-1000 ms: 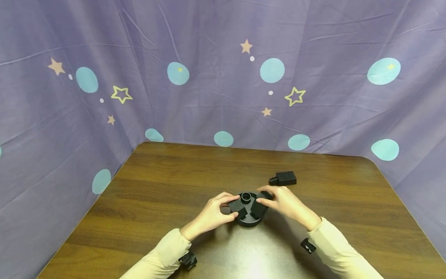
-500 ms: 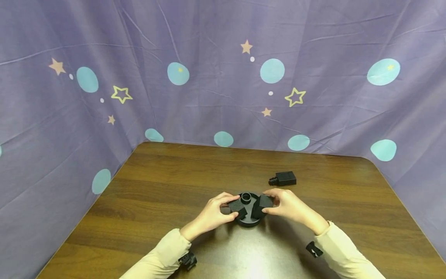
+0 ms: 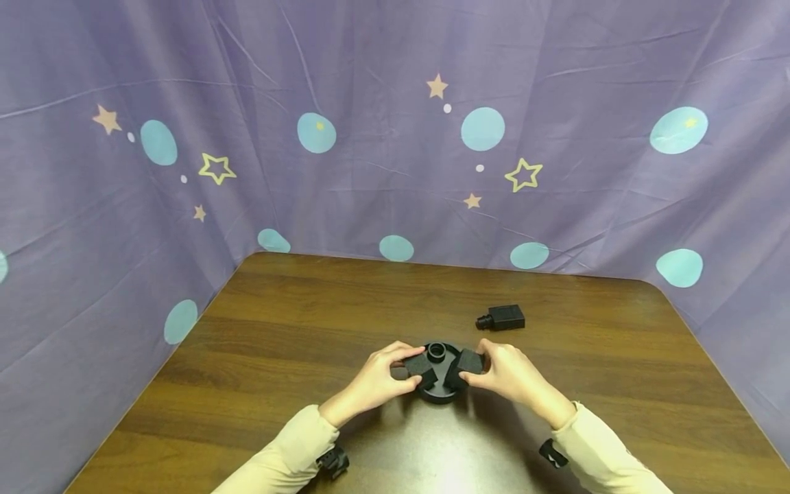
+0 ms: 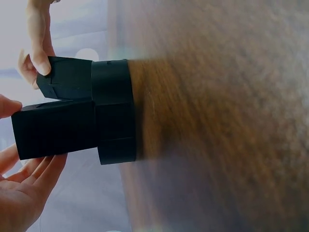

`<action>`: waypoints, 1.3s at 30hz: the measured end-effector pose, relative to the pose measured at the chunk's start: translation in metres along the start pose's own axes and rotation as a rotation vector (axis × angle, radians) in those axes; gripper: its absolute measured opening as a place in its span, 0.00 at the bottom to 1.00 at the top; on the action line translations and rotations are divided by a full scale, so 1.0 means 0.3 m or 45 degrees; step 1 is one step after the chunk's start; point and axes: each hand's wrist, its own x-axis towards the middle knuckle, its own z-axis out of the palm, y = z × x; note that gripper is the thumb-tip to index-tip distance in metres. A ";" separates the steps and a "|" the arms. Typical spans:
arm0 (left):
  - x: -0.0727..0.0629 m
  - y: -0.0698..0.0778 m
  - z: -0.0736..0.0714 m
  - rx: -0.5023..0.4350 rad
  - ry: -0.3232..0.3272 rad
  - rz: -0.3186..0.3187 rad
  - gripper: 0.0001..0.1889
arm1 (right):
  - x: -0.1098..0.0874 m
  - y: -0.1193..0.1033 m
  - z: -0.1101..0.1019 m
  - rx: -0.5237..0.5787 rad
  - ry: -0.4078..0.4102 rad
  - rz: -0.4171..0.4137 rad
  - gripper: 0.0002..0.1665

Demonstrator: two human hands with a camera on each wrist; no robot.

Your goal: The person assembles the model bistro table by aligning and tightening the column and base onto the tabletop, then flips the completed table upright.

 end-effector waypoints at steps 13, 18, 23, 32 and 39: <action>0.001 -0.073 -0.008 0.119 0.043 0.017 0.23 | -0.021 -0.034 0.009 -0.023 -0.014 0.021 0.21; 0.009 -0.089 -0.024 0.083 0.075 -0.005 0.21 | -0.022 -0.025 0.012 0.158 -0.099 -0.164 0.17; 0.018 -0.107 -0.036 0.021 0.141 0.000 0.19 | -0.020 -0.011 0.017 0.309 -0.170 -0.260 0.14; 0.045 -0.127 -0.040 -0.021 0.198 -0.028 0.15 | 0.004 0.040 0.007 0.348 -0.148 -0.243 0.12; 0.050 -0.108 -0.038 0.045 0.320 -0.024 0.13 | 0.029 0.128 -0.001 0.293 -0.051 -0.216 0.10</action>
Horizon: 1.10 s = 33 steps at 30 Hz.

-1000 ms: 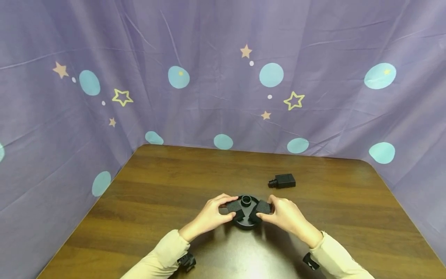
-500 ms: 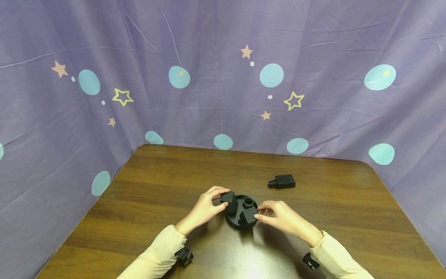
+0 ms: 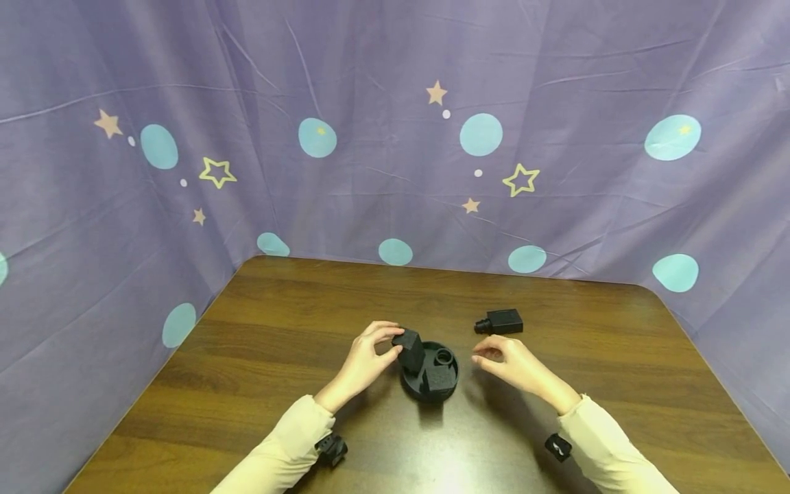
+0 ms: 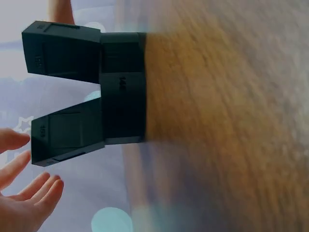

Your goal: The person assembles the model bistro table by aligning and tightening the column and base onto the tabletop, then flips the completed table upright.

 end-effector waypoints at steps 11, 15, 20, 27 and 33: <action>-0.011 0.080 -0.004 0.003 -0.008 0.236 0.12 | 0.015 0.100 -0.049 -0.129 0.163 0.080 0.10; -0.019 0.171 -0.012 -0.049 -0.090 0.298 0.13 | 0.021 0.128 -0.061 -0.126 0.176 0.128 0.13; -0.027 0.242 -0.013 -0.098 -0.192 0.299 0.14 | 0.033 0.167 -0.070 -0.131 0.194 0.178 0.17; -0.044 0.168 0.047 -0.127 -0.314 0.255 0.18 | 0.048 0.209 -0.072 -0.145 0.248 0.151 0.23; -0.056 0.131 0.075 -0.028 -0.371 0.211 0.21 | 0.049 0.246 -0.069 -0.146 0.165 0.203 0.28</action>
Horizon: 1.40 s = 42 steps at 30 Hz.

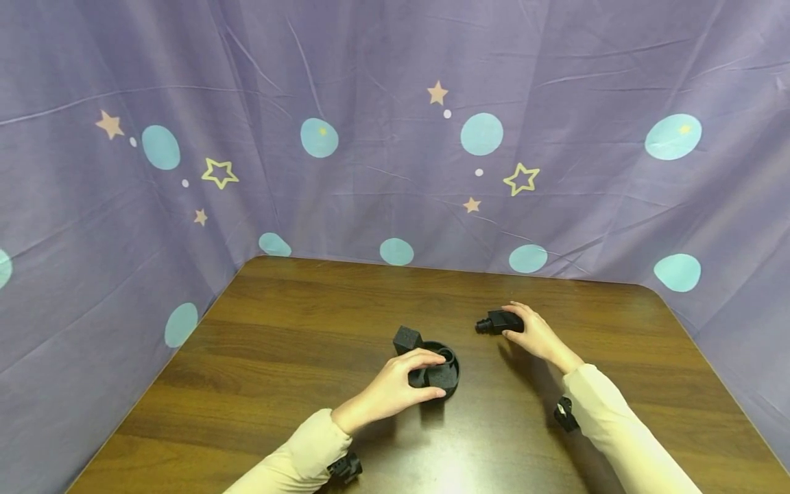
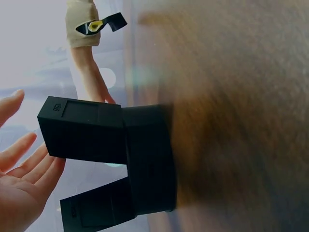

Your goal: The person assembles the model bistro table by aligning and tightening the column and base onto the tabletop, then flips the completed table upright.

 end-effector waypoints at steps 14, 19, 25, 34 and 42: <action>-0.009 -0.016 0.012 0.111 0.010 0.013 0.20 | 0.001 0.028 0.008 -0.015 -0.011 0.009 0.28; -0.007 -0.013 0.005 0.122 -0.047 0.000 0.18 | 0.006 0.028 0.005 -0.057 0.013 0.041 0.25; -0.017 -0.019 -0.011 0.128 -0.095 0.037 0.17 | 0.003 0.029 0.003 -0.077 0.000 0.097 0.25; -0.034 -0.036 -0.042 0.093 -0.126 0.088 0.16 | -0.007 0.034 0.009 -0.052 0.057 0.092 0.21; -0.050 -0.055 -0.066 0.056 -0.176 0.041 0.16 | -0.030 0.005 0.005 0.000 0.062 0.051 0.21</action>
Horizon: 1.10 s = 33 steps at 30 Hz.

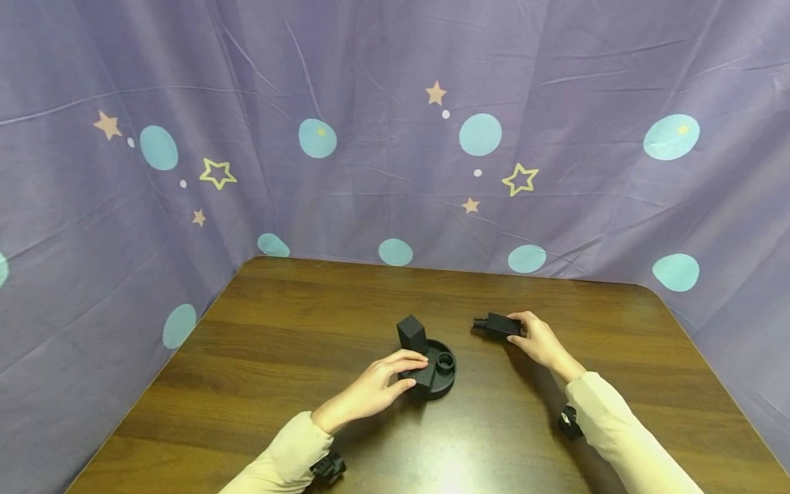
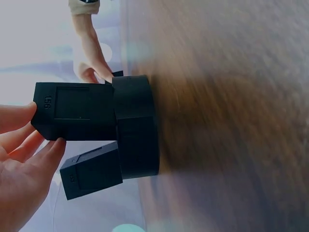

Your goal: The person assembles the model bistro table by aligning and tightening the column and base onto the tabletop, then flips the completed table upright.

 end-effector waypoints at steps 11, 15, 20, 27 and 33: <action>-0.003 -0.023 -0.023 -0.046 0.001 0.006 0.15 | -0.037 -0.072 -0.002 0.093 0.006 -0.097 0.22; -0.002 -0.028 -0.029 -0.076 -0.008 -0.027 0.16 | -0.047 -0.104 0.000 0.099 0.035 -0.178 0.22; -0.002 -0.029 -0.036 -0.076 -0.009 -0.025 0.15 | -0.060 -0.145 0.003 0.107 0.036 -0.268 0.23; -0.001 -0.035 -0.042 -0.079 -0.008 -0.037 0.16 | -0.071 -0.192 0.000 0.108 0.031 -0.366 0.25; -0.004 -0.036 -0.039 -0.079 -0.003 -0.062 0.16 | -0.076 -0.221 0.002 0.105 0.026 -0.398 0.25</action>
